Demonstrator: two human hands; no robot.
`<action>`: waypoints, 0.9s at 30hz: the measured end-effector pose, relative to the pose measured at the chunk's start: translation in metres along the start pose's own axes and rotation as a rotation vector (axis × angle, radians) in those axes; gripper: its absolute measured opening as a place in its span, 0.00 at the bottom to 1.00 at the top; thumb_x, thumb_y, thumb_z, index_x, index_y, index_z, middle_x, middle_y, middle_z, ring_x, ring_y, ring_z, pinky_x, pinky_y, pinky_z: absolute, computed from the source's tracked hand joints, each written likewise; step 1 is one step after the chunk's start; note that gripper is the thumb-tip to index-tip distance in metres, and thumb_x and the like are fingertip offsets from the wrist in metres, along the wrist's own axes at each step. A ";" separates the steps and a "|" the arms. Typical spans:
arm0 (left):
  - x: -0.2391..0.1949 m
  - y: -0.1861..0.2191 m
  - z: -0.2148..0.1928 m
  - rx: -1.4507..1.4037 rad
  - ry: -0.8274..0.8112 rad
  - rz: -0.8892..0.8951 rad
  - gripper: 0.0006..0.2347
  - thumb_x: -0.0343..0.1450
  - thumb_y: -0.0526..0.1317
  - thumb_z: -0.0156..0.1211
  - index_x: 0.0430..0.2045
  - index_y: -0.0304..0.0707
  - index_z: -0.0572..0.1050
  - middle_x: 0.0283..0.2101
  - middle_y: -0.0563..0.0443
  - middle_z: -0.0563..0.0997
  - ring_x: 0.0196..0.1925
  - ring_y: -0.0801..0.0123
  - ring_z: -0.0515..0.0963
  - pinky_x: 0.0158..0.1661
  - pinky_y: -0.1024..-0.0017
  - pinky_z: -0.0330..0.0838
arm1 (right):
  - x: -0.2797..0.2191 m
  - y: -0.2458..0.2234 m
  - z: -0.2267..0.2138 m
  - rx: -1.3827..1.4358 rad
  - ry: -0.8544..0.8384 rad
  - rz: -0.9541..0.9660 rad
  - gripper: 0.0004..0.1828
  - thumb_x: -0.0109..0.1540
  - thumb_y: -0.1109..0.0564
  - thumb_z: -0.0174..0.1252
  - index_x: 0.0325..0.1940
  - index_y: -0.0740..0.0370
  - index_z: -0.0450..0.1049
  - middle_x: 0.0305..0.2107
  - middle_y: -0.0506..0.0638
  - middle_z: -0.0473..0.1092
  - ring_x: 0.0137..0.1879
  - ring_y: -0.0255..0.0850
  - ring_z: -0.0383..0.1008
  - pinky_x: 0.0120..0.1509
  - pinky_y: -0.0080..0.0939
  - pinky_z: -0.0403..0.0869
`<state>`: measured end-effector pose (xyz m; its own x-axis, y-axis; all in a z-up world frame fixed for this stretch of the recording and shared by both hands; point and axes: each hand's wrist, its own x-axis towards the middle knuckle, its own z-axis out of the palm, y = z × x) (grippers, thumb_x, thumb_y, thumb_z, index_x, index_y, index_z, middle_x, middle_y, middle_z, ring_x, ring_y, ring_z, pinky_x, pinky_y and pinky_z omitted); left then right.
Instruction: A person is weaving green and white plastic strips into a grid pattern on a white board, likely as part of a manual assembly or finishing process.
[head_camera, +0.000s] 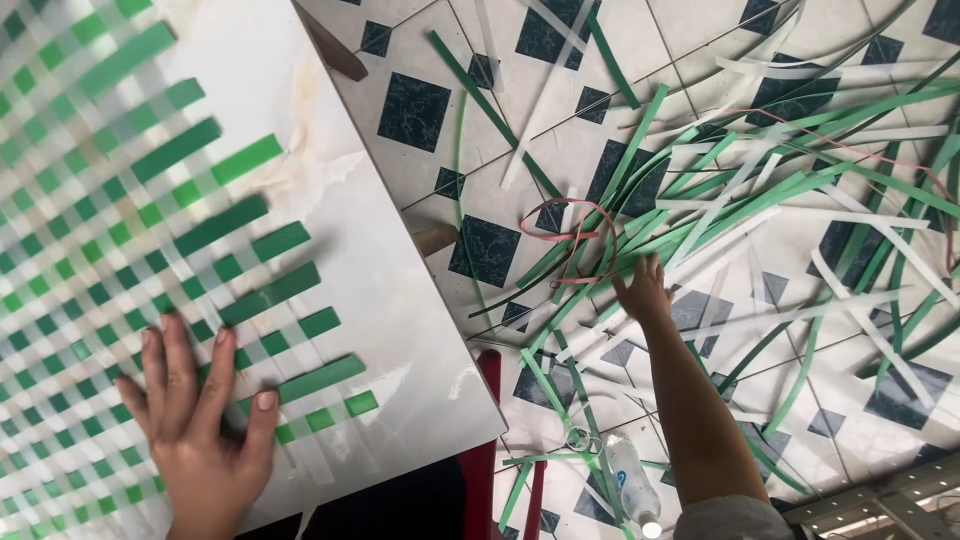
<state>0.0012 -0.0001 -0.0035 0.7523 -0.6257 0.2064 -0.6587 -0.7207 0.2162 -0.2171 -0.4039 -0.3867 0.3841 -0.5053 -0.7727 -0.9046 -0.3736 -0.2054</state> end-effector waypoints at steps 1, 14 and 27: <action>-0.001 0.000 0.000 -0.006 0.002 0.000 0.21 0.75 0.45 0.49 0.62 0.35 0.67 0.71 0.25 0.58 0.77 0.41 0.52 0.73 0.48 0.31 | -0.003 0.011 0.009 -0.003 0.004 0.004 0.43 0.62 0.36 0.42 0.75 0.57 0.39 0.74 0.53 0.29 0.78 0.51 0.33 0.72 0.71 0.47; -0.004 -0.005 0.011 0.026 0.062 -0.036 0.21 0.73 0.45 0.49 0.58 0.31 0.71 0.69 0.20 0.63 0.76 0.35 0.58 0.75 0.49 0.35 | 0.014 -0.021 -0.090 0.082 0.407 -0.100 0.25 0.67 0.51 0.49 0.67 0.59 0.55 0.60 0.58 0.54 0.59 0.56 0.58 0.54 0.56 0.67; -0.008 -0.010 0.012 0.023 0.052 -0.006 0.21 0.73 0.43 0.49 0.58 0.27 0.71 0.70 0.18 0.62 0.76 0.32 0.57 0.74 0.46 0.37 | 0.014 -0.022 -0.009 0.112 0.095 -0.008 0.41 0.62 0.57 0.52 0.72 0.66 0.38 0.71 0.70 0.29 0.76 0.66 0.30 0.72 0.65 0.55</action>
<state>0.0022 0.0085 -0.0191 0.7543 -0.6052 0.2544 -0.6530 -0.7316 0.1957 -0.1900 -0.4098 -0.3881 0.4020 -0.5763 -0.7115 -0.9145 -0.2912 -0.2809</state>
